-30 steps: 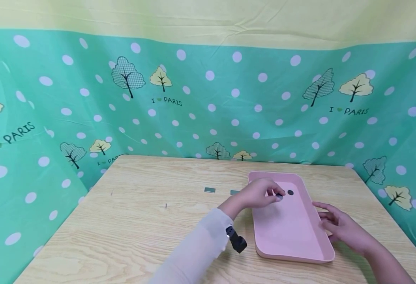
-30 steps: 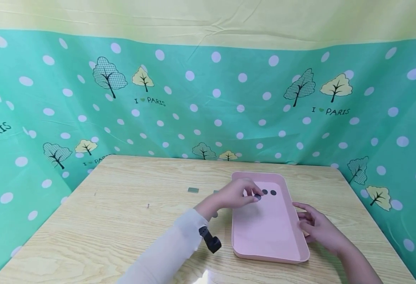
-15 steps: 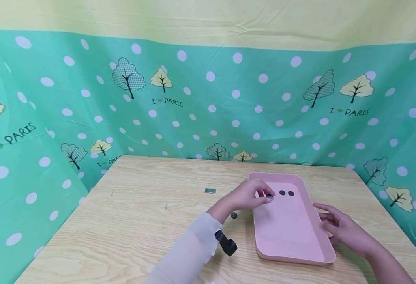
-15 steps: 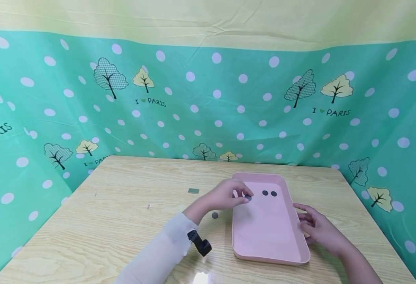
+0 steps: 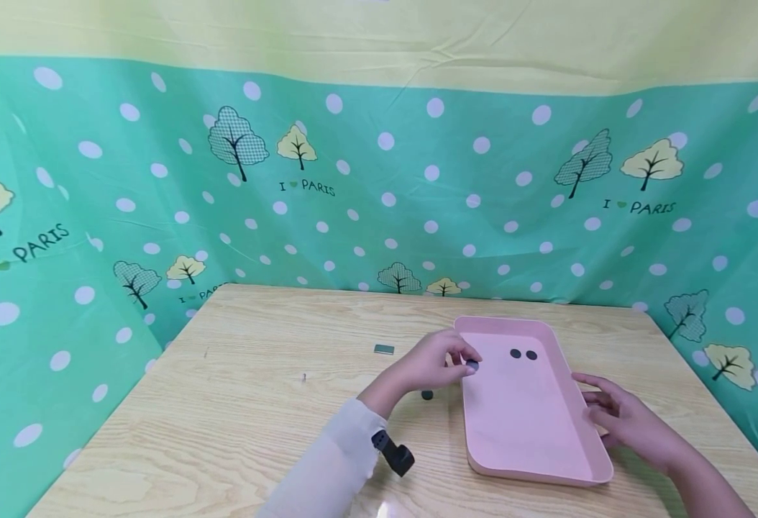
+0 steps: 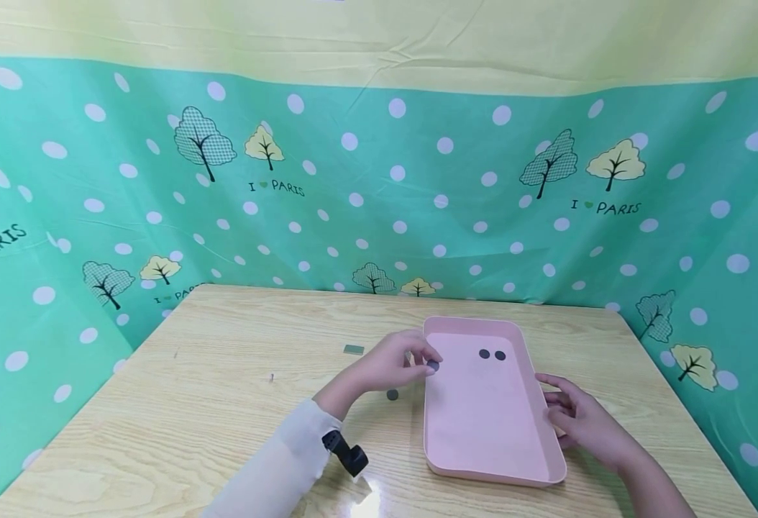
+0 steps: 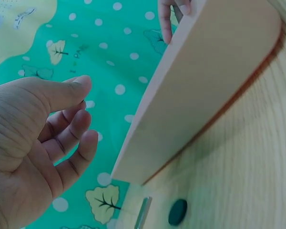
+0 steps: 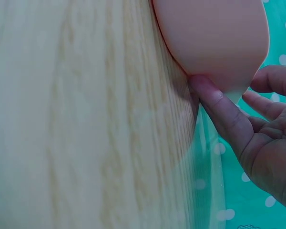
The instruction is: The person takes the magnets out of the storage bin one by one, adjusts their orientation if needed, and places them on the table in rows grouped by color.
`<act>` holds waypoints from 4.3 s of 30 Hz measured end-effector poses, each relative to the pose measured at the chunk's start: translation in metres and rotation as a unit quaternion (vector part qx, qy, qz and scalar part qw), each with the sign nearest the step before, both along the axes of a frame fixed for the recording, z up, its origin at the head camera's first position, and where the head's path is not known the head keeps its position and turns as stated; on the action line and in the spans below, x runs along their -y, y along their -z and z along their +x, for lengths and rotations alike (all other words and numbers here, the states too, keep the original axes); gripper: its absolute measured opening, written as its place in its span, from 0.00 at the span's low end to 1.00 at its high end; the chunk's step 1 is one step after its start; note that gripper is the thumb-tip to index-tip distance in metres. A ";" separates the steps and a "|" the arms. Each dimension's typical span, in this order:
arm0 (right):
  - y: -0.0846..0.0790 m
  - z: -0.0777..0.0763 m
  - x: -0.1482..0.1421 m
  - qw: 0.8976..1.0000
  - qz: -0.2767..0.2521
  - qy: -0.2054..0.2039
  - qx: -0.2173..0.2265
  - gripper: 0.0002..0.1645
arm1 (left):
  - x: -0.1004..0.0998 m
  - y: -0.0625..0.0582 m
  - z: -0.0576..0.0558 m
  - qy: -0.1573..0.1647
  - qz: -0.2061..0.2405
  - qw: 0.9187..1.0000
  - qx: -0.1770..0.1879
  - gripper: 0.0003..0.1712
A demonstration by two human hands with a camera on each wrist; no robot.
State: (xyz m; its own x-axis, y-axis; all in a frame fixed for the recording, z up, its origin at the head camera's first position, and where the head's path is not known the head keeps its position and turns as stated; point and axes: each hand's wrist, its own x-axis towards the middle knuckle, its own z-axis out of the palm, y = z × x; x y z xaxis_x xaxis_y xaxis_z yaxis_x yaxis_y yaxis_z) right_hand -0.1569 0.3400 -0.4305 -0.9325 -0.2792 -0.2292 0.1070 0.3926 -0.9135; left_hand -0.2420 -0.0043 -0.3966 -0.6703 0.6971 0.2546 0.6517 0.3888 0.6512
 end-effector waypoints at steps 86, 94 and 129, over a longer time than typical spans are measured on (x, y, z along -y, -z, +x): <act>-0.004 0.002 0.003 1.000 0.013 0.015 0.011 0.40 | 0.088 0.033 -0.005 -0.089 -0.091 0.987 0.099 0.09; -0.005 0.002 0.004 1.000 0.010 0.010 0.008 0.40 | 0.083 0.026 -0.008 -0.086 -0.066 0.990 0.094 0.12; -0.002 0.001 0.000 1.000 0.006 0.003 0.002 0.39 | 0.005 -0.008 -0.008 -0.005 0.011 0.998 0.069 0.12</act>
State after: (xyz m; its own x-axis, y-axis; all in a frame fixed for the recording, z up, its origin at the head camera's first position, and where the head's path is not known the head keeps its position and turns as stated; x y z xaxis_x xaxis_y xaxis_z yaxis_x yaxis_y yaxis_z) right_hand -0.1564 0.3401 -0.4286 -0.9333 -0.2706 -0.2358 0.1125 0.4033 -0.9081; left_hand -0.2501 -0.0096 -0.3890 -0.7075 0.6849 0.1744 0.5511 0.3802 0.7428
